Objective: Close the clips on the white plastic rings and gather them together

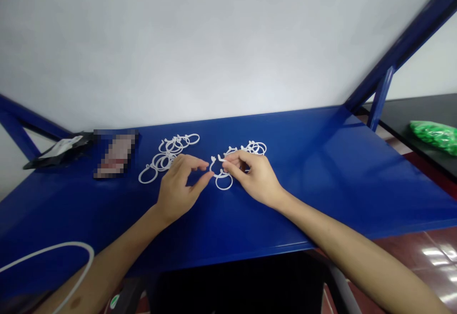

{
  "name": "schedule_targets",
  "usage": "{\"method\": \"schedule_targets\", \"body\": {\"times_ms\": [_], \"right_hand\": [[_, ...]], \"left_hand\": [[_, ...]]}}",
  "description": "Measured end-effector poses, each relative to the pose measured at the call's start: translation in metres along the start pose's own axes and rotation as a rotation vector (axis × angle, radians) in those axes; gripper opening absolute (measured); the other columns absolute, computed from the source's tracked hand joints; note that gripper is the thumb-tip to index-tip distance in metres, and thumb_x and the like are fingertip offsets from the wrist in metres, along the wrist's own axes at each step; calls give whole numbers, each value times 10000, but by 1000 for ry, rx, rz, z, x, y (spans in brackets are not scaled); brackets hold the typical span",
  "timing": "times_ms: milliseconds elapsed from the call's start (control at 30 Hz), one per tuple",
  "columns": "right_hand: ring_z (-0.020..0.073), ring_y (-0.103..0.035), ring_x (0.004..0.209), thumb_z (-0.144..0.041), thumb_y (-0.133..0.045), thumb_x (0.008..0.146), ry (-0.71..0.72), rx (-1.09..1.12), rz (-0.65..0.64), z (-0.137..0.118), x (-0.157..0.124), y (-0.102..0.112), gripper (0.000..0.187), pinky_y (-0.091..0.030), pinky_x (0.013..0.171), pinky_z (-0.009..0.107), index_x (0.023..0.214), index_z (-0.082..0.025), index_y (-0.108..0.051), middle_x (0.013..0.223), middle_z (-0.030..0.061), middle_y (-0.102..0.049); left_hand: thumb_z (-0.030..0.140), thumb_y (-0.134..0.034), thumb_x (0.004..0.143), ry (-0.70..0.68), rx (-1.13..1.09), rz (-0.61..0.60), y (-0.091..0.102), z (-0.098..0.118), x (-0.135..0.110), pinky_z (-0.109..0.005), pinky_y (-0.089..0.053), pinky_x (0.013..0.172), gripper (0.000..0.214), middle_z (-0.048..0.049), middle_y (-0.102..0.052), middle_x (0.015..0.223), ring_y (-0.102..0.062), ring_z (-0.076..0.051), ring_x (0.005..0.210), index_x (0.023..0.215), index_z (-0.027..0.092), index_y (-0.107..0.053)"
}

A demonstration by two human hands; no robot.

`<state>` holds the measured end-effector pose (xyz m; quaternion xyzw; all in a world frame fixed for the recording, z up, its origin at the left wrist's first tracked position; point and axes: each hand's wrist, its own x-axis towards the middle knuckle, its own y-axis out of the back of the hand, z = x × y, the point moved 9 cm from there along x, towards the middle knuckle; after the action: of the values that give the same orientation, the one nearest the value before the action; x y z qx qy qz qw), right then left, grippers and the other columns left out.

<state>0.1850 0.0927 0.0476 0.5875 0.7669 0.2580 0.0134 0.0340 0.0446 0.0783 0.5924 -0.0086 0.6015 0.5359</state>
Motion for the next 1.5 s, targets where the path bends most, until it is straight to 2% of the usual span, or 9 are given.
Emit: {"method": "schedule_targets", "body": {"times_ms": [100,233,700,800,933,1033,1133,1300,1500], "right_hand": [[130,-645,685,-368,-651,911,106,-71,18,-9,-2,1,176,-499,634,260,930,-204,-713,780,5,-719],[130,-641,725,-327,-654,918,218,-105,-18,-17,-6,-4,134,-495,663,264,909,-205,-710,843,18,-725],[126,-587,712,-221,-597,954,320,-122,-145,-29,-14,-17,134,-467,683,267,850,-188,-674,750,7,-643],[136,-593,732,-235,-591,959,337,-165,-129,-27,-12,-18,133,-474,703,279,876,-188,-684,765,14,-660],[172,-599,798,-299,-577,971,371,-341,-38,-21,-5,-10,178,-488,758,323,976,-190,-718,843,45,-701],[201,-560,812,-307,-555,980,384,-586,20,-12,3,-1,221,-486,733,347,1002,-197,-745,891,73,-698],[233,-527,842,-321,-566,968,370,-773,77,-2,9,9,230,-487,678,365,996,-214,-768,943,102,-672],[261,-506,888,-362,-550,972,379,-843,128,1,12,16,290,-517,716,419,1112,-199,-745,1007,130,-642],[261,-511,893,-357,-537,979,380,-763,59,-5,7,5,305,-516,766,426,1148,-183,-722,994,124,-647]], "left_hand": [[296,-610,946,167,-131,-67,-5,-16,0,-265,-485,710,101,9,-667,854,-597,-128,755,966,201,-636],[277,-617,943,236,-241,-141,-14,-22,-3,-237,-472,675,113,28,-676,822,-600,-106,720,869,204,-661],[140,-611,927,119,-250,-64,-13,-8,-8,-248,-475,670,174,24,-681,740,-573,-118,698,764,191,-643],[192,-590,950,106,-240,-93,-17,-13,-8,-252,-489,682,166,14,-674,757,-591,-123,711,792,193,-640],[352,-546,976,47,-28,-221,-26,-32,-2,-346,-501,824,199,-35,-705,919,-617,-191,867,957,203,-675],[373,-524,976,165,375,-232,-24,-71,1,-456,-447,932,327,-118,-667,1134,-548,-299,1059,1199,163,-637],[326,-533,957,253,629,-285,-25,-100,-2,-466,-434,876,358,-163,-618,1158,-511,-338,1051,1250,141,-624],[305,-553,934,174,679,-306,-31,-103,-4,-435,-396,768,203,-137,-622,944,-509,-321,934,984,193,-716],[289,-536,953,173,511,-296,-32,-101,-5,-424,-347,785,191,-108,-634,858,-525,-309,930,957,218,-713]]}}
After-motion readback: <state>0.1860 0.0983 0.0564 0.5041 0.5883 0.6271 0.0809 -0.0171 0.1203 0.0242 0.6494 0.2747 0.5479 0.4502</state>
